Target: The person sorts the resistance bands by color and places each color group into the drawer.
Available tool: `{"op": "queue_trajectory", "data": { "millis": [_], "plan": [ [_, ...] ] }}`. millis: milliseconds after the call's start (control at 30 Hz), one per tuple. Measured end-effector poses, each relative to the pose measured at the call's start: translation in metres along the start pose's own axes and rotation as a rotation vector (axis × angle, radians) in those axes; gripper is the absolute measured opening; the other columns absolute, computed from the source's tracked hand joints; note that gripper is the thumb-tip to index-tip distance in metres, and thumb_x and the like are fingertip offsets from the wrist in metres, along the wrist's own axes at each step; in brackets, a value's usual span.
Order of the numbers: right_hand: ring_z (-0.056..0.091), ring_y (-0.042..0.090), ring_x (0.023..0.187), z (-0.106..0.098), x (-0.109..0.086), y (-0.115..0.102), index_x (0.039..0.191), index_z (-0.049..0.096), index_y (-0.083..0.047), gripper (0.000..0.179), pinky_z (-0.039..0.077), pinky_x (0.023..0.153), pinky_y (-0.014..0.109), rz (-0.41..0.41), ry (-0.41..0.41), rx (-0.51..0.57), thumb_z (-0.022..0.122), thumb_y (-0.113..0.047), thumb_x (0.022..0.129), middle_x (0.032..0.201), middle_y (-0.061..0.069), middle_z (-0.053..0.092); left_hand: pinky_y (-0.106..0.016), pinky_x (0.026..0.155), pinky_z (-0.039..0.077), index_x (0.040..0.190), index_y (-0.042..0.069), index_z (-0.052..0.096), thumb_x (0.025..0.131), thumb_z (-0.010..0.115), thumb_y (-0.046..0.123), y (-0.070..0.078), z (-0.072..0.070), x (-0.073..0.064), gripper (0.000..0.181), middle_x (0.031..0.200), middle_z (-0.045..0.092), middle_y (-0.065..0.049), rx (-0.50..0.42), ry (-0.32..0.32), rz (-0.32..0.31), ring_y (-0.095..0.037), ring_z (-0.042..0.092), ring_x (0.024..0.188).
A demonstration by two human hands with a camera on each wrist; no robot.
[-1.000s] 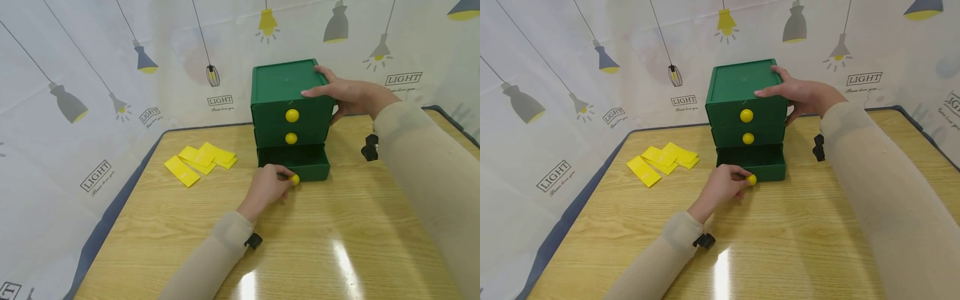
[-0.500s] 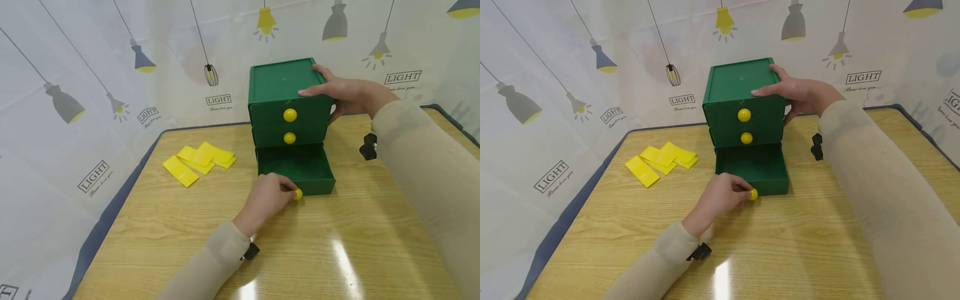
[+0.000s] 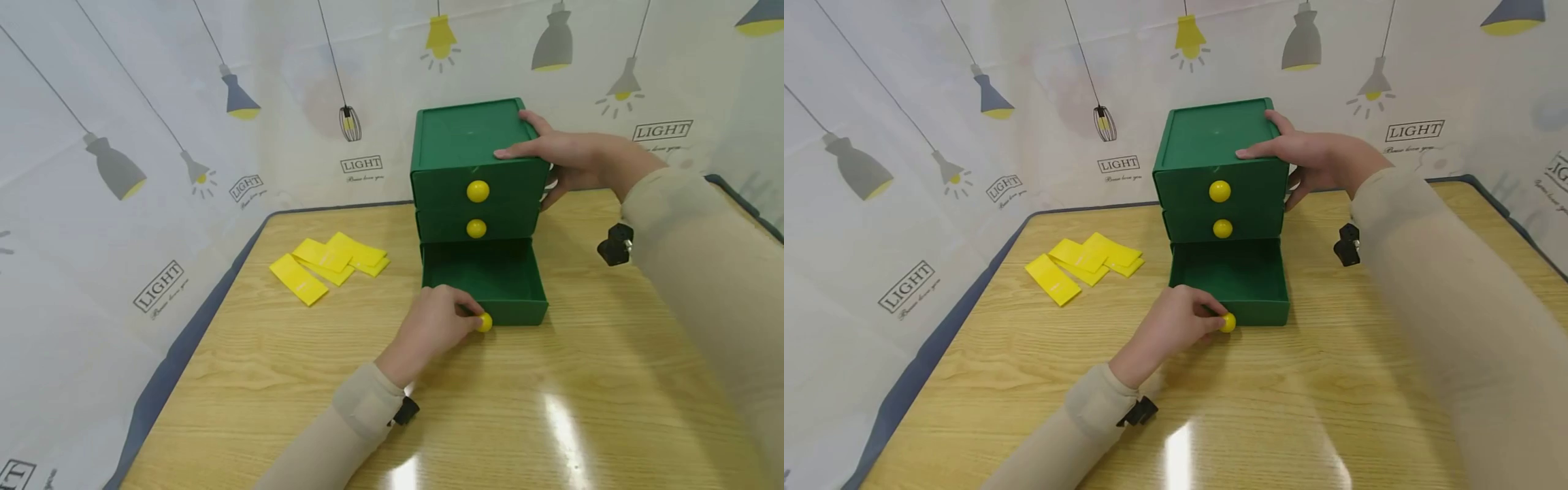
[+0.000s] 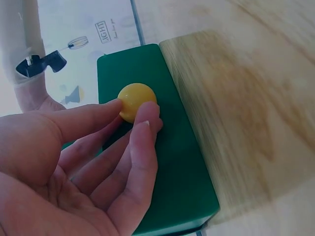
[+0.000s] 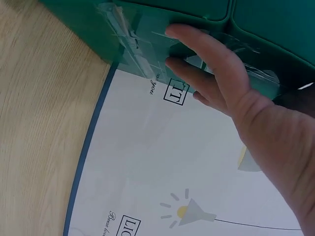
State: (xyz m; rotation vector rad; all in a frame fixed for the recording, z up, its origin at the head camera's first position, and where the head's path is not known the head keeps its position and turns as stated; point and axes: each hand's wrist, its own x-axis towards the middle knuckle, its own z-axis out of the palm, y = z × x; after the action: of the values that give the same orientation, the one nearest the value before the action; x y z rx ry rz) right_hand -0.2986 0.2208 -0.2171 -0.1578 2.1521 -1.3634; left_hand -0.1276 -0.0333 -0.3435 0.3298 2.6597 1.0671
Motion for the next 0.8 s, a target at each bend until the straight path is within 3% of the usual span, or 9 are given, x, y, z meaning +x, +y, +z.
{"op": "queue_trajectory", "data": {
  "millis": [100,233,367,500,800],
  "plan": [
    [0.009,0.052,0.163,0.000,-0.002,0.000,0.153,-0.032,-0.063,0.108,0.051,0.106,0.071,-0.021,0.013,-0.050,0.063,-0.061,0.101,0.177,0.006,-0.028,-0.020,0.061,0.056,0.103,0.017,0.084,0.098,0.080,0.020,0.000,0.000,0.001,0.008,0.098,0.079,0.001,-0.003,0.000,-0.010,-0.008,0.069,0.065],
    [0.001,0.045,0.167,0.000,-0.004,0.000,0.162,-0.021,-0.055,0.098,0.055,0.104,0.066,-0.087,0.046,-0.246,0.056,-0.067,0.101,0.176,-0.001,-0.031,-0.020,0.060,0.055,0.103,0.017,0.084,0.098,0.079,0.021,-0.001,0.001,0.002,0.008,0.096,0.079,0.002,0.025,-0.003,-0.003,-0.007,0.067,0.065],
    [0.015,0.048,0.164,0.002,-0.004,0.000,0.166,-0.018,-0.046,0.100,0.062,0.095,0.055,-0.108,0.065,-0.415,0.053,-0.071,0.101,0.177,0.002,-0.026,-0.020,0.060,0.054,0.104,0.018,0.084,0.098,0.079,0.022,-0.001,0.001,0.000,0.009,0.096,0.079,0.003,0.052,0.000,0.015,-0.005,0.065,0.065],
    [0.024,0.049,0.161,0.006,0.000,-0.001,0.165,-0.022,-0.041,0.111,0.065,0.089,0.051,-0.093,0.102,-0.437,0.059,-0.074,0.096,0.178,0.006,-0.022,-0.020,0.059,0.055,0.103,0.017,0.084,0.098,0.079,0.021,-0.002,0.000,-0.001,0.008,0.095,0.080,0.002,0.037,0.001,0.019,-0.004,0.066,0.063],
    [0.017,0.046,0.164,0.006,0.005,-0.009,0.165,-0.026,-0.036,0.117,0.066,0.087,0.051,-0.078,0.110,-0.453,0.059,-0.077,0.094,0.179,0.008,-0.021,-0.020,0.060,0.055,0.105,0.017,0.084,0.099,0.079,0.021,0.000,-0.002,0.001,0.009,0.097,0.079,0.002,0.037,0.005,0.011,-0.005,0.066,0.064]
  ]
}}
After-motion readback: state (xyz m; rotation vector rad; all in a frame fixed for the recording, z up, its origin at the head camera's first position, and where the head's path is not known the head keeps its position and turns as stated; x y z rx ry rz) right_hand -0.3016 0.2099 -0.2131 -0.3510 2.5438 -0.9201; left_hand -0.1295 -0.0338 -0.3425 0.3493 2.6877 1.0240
